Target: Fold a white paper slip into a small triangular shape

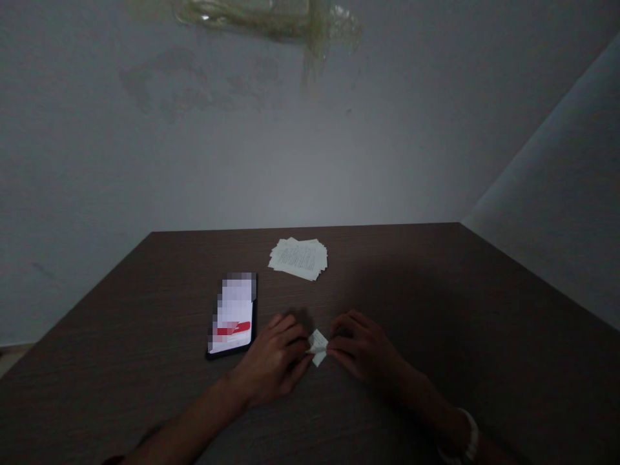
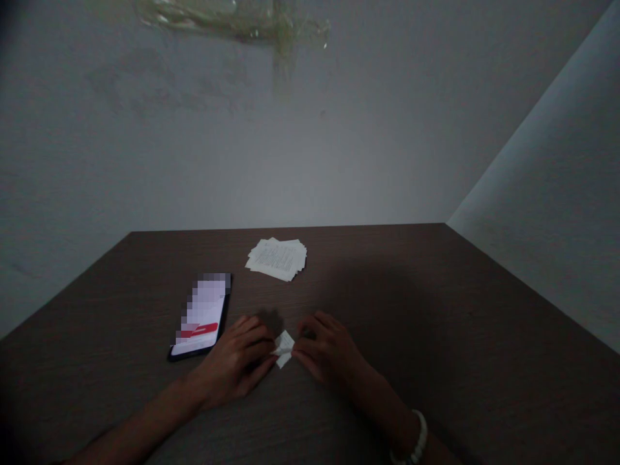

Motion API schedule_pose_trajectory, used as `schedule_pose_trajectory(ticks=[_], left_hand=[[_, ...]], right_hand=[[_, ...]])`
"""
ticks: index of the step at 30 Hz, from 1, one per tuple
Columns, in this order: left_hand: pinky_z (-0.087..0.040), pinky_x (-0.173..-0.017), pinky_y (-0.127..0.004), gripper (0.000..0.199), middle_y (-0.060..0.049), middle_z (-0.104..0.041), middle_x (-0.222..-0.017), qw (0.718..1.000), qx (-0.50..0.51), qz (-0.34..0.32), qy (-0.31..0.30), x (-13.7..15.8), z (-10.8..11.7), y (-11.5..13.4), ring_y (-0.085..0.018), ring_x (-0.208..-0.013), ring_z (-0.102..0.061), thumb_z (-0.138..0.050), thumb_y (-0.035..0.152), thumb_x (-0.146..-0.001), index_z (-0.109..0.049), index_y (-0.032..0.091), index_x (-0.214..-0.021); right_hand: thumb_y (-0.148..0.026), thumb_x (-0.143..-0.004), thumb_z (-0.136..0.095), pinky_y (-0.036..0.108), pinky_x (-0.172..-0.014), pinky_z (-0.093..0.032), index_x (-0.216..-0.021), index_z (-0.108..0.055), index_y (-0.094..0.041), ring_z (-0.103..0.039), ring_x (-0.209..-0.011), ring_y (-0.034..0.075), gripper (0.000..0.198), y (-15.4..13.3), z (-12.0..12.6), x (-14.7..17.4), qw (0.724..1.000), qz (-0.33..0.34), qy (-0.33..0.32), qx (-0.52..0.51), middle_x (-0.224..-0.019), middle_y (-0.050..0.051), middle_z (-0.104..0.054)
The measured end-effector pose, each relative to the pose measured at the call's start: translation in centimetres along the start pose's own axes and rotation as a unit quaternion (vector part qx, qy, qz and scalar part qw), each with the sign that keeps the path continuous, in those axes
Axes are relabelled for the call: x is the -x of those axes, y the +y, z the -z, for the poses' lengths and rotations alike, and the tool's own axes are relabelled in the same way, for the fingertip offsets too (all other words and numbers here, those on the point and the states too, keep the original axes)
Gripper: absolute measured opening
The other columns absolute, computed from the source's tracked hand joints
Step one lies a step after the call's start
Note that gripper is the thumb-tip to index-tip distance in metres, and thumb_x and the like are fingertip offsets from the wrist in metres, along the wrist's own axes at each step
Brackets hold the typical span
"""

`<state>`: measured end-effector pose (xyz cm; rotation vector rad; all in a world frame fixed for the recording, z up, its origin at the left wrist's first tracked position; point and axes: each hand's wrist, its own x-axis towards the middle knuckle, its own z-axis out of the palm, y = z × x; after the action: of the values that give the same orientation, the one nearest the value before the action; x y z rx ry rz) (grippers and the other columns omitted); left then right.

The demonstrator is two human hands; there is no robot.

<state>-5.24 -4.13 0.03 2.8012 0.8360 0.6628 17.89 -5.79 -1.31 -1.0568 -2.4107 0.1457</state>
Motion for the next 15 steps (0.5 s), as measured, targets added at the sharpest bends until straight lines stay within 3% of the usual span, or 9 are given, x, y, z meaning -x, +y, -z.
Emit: schedule_pose_trajectory(ticks=[6, 15], left_hand=[[-0.04, -0.077, -0.039, 0.014, -0.005, -0.062, -0.086, 0.999, -0.001, 0.037, 0.013, -0.05, 0.08, 0.08, -0.022, -0.086, -0.051, -0.055, 0.024, -0.088, -0.066, 0.018, -0.083], [-0.039, -0.074, -0.037, 0.016, -0.004, -0.063, -0.082, 0.999, 0.007, 0.026, 0.031, 0.13, -0.09, -0.21, -0.021, -0.082, -0.051, -0.056, 0.022, -0.087, -0.066, 0.018, -0.074]], right_hand=[[-0.02, -0.087, -0.062, 0.034, -0.08, -0.045, -0.084, -0.066, -0.022, -0.052, -0.091, 0.02, 0.006, 0.24, -0.13, 0.14, 1.0, -0.009, -0.002, 0.006, -0.1, 0.005, -0.059], [-0.022, -0.087, -0.064, 0.033, -0.082, -0.046, -0.087, -0.066, -0.021, -0.053, -0.092, 0.019, 0.003, 0.0, -0.18, 0.18, 1.0, -0.021, 0.008, -0.005, -0.101, 0.005, -0.059]])
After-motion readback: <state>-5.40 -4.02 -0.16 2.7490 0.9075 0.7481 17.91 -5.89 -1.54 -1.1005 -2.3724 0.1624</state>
